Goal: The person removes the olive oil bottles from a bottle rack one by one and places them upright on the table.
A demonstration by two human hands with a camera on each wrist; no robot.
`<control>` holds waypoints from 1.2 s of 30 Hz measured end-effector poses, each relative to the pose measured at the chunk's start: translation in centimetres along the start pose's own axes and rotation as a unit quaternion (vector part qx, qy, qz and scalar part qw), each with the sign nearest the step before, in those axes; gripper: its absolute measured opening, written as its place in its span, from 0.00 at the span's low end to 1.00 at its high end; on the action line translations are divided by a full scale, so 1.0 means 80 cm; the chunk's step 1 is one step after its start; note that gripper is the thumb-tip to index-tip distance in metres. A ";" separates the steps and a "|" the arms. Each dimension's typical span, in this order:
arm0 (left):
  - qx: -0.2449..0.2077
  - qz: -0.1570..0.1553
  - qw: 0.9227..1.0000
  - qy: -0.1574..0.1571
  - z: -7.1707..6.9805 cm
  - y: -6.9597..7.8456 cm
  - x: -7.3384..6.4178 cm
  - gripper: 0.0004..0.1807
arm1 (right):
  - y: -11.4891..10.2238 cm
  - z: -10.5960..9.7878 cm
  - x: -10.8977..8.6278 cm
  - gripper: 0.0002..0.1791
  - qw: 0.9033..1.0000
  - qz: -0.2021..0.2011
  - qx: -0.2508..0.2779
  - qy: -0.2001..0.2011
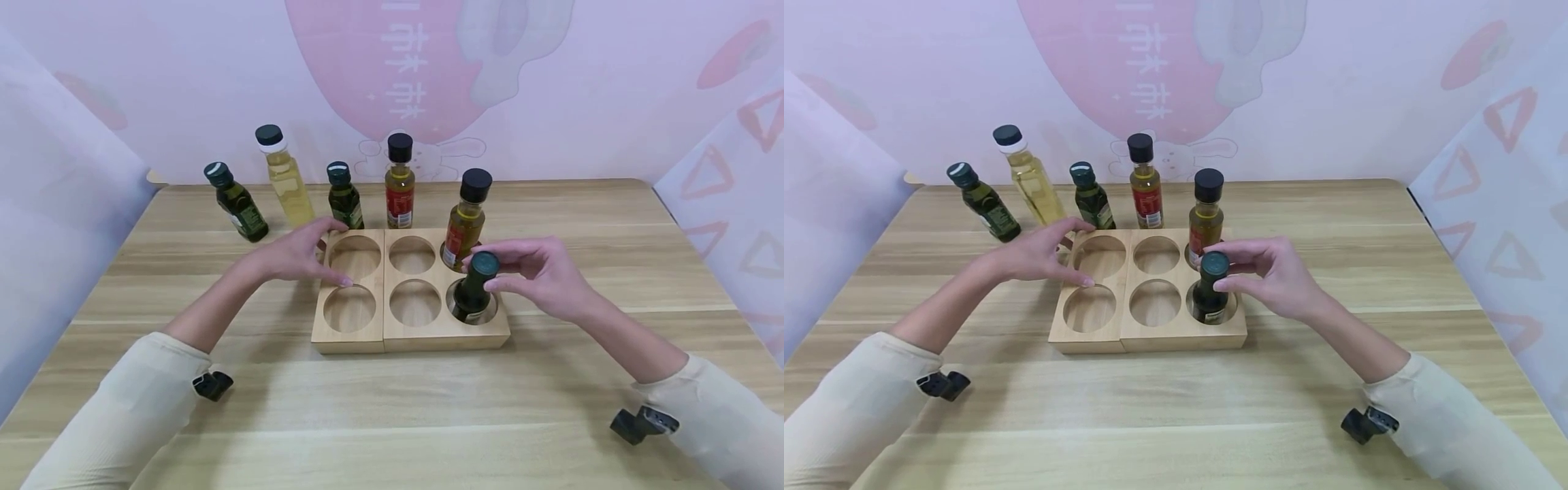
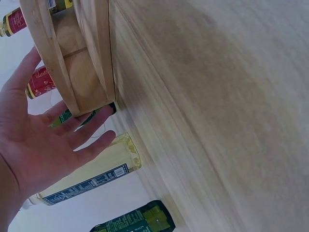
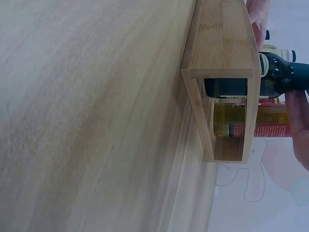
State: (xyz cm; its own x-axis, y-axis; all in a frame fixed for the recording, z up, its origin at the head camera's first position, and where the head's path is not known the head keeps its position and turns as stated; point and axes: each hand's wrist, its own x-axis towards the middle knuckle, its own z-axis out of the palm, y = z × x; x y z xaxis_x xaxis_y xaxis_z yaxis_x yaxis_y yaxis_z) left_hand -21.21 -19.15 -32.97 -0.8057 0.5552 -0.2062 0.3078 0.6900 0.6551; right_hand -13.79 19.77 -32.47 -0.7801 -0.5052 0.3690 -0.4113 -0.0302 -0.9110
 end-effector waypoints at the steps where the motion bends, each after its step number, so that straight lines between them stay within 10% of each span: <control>1: -0.002 0.004 1.000 0.001 0.000 -0.001 0.000 0.53 | 0.000 -0.001 0.000 0.22 1.000 0.000 0.002 0.001; 36: -0.018 -0.013 0.999 0.027 0.011 0.000 0.005 0.51 | -0.020 -0.010 0.005 0.24 0.996 -0.048 0.074 0.025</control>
State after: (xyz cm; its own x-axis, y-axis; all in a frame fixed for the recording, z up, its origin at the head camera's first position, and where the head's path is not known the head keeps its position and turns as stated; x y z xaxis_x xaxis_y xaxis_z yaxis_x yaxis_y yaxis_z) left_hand -21.14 -18.54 -33.69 -0.8396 0.5110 -0.1845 0.2694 0.6865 0.6754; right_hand -13.81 20.32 -30.70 -0.7641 -0.4512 0.4612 -0.4146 -0.2043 -0.8868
